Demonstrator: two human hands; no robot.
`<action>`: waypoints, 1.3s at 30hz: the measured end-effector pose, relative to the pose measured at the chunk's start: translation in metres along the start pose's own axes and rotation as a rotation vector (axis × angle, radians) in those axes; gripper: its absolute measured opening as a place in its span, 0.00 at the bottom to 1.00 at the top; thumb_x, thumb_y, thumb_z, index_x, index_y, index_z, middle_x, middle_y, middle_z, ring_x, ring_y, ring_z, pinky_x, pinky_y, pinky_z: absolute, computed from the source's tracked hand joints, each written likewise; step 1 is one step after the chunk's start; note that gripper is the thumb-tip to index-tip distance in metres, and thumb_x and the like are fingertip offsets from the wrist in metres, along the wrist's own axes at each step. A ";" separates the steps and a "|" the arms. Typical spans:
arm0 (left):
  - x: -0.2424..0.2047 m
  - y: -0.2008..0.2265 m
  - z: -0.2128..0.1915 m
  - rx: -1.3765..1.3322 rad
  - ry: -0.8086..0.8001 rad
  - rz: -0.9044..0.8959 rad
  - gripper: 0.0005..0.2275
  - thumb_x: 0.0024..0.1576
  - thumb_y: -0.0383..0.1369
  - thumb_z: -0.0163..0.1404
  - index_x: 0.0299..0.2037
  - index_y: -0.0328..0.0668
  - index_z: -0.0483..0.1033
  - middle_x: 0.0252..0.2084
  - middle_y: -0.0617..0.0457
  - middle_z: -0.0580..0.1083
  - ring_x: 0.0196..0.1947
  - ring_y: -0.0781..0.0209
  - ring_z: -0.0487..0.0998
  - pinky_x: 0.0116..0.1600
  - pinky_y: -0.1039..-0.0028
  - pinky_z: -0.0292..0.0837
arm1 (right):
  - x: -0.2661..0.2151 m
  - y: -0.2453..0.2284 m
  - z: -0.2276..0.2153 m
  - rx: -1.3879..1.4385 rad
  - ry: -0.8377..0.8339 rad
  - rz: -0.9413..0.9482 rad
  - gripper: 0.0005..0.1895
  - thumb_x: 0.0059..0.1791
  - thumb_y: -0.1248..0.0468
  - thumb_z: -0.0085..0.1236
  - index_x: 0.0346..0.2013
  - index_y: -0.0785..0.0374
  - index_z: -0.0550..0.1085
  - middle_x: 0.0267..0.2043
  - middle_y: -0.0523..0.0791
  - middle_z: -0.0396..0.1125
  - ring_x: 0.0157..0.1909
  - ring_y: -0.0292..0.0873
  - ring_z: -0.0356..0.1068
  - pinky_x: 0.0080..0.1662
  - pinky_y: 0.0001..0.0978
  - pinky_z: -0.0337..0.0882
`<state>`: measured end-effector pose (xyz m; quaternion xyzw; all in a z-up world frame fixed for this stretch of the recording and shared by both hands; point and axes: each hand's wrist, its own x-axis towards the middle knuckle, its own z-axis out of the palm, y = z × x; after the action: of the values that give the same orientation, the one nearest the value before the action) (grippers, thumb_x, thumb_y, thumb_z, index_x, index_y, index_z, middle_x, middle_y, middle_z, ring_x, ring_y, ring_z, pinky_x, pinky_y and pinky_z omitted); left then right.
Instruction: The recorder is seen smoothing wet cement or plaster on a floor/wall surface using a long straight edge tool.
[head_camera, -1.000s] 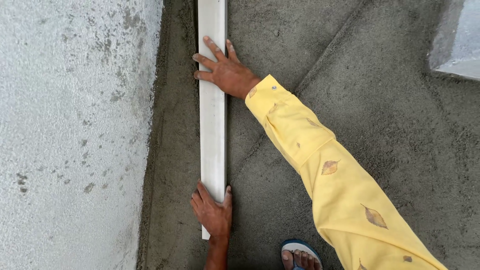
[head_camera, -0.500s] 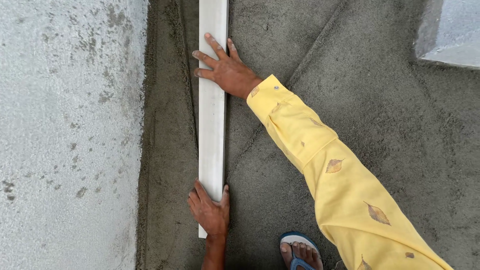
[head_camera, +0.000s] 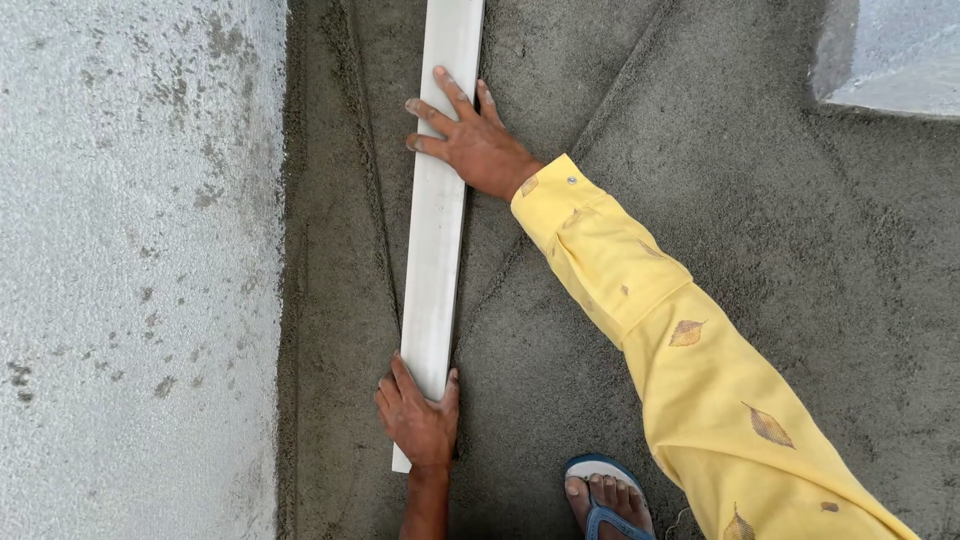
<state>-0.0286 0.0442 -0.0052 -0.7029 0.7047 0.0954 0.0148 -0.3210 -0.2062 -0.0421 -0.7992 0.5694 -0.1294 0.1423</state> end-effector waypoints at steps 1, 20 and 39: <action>0.000 -0.001 0.000 0.003 -0.008 0.000 0.42 0.49 0.55 0.60 0.66 0.30 0.62 0.47 0.39 0.67 0.49 0.43 0.70 0.51 0.47 0.72 | -0.002 0.000 0.000 0.001 0.007 0.005 0.25 0.53 0.70 0.50 0.63 0.45 0.72 0.80 0.43 0.43 0.79 0.59 0.23 0.70 0.78 0.39; 0.005 0.006 -0.007 0.049 -0.115 0.035 0.42 0.47 0.56 0.60 0.67 0.36 0.63 0.44 0.42 0.68 0.48 0.45 0.71 0.52 0.48 0.72 | -0.056 0.016 -0.015 0.019 0.072 0.097 0.21 0.53 0.68 0.50 0.60 0.47 0.74 0.79 0.46 0.46 0.79 0.62 0.27 0.69 0.80 0.40; 0.014 0.015 -0.006 0.133 -0.199 0.158 0.42 0.46 0.57 0.60 0.67 0.39 0.62 0.51 0.40 0.69 0.53 0.44 0.71 0.57 0.46 0.69 | -0.103 0.031 -0.025 0.025 0.074 0.241 0.25 0.51 0.72 0.51 0.61 0.47 0.75 0.79 0.46 0.46 0.79 0.63 0.27 0.69 0.81 0.38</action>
<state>-0.0430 0.0296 0.0000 -0.6298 0.7576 0.1189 0.1236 -0.3903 -0.1208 -0.0353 -0.7178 0.6647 -0.1478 0.1454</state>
